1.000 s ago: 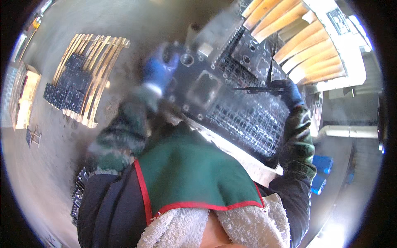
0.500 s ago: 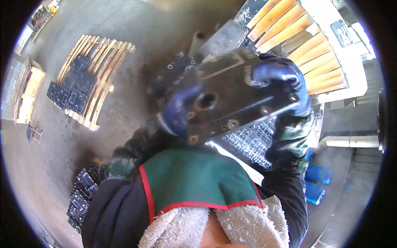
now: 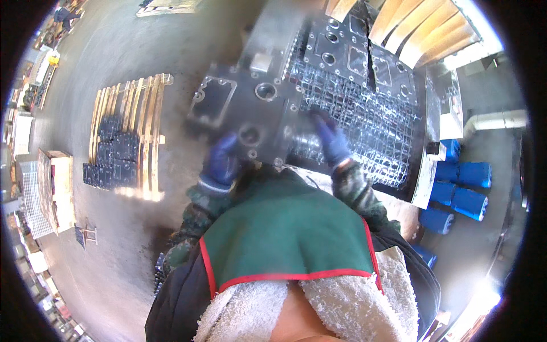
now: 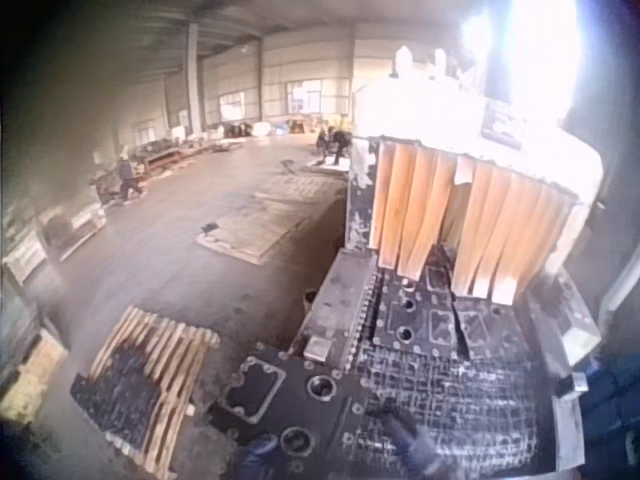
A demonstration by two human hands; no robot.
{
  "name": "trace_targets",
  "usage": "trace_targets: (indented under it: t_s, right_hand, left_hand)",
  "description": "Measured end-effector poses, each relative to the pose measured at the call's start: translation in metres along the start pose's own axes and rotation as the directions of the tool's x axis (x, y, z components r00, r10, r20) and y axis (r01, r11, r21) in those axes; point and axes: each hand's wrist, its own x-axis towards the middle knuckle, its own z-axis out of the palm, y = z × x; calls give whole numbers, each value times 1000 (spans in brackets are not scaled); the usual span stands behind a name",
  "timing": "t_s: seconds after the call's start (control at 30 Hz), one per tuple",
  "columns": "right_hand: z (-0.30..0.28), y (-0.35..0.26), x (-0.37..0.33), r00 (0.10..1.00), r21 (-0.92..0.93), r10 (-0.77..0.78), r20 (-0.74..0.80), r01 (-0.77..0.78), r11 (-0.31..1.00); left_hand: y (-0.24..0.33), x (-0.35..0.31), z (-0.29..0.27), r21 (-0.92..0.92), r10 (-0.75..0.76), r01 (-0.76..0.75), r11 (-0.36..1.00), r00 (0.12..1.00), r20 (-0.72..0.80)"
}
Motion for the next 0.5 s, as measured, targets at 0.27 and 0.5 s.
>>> trace_targets:
  t_s: [0.27, 0.5]
  right_hand:
    - [72, 7, 3, 999, 179, 45, 24, -48, 983]
    - [81, 35, 10, 992, 141, 88, -85, -76, 987]
  left_hand:
    - [33, -14, 15, 361, -288, 304, 882, 953, -98]
    - [115, -8, -15, 939, 416, -100, 329, 908, -49]
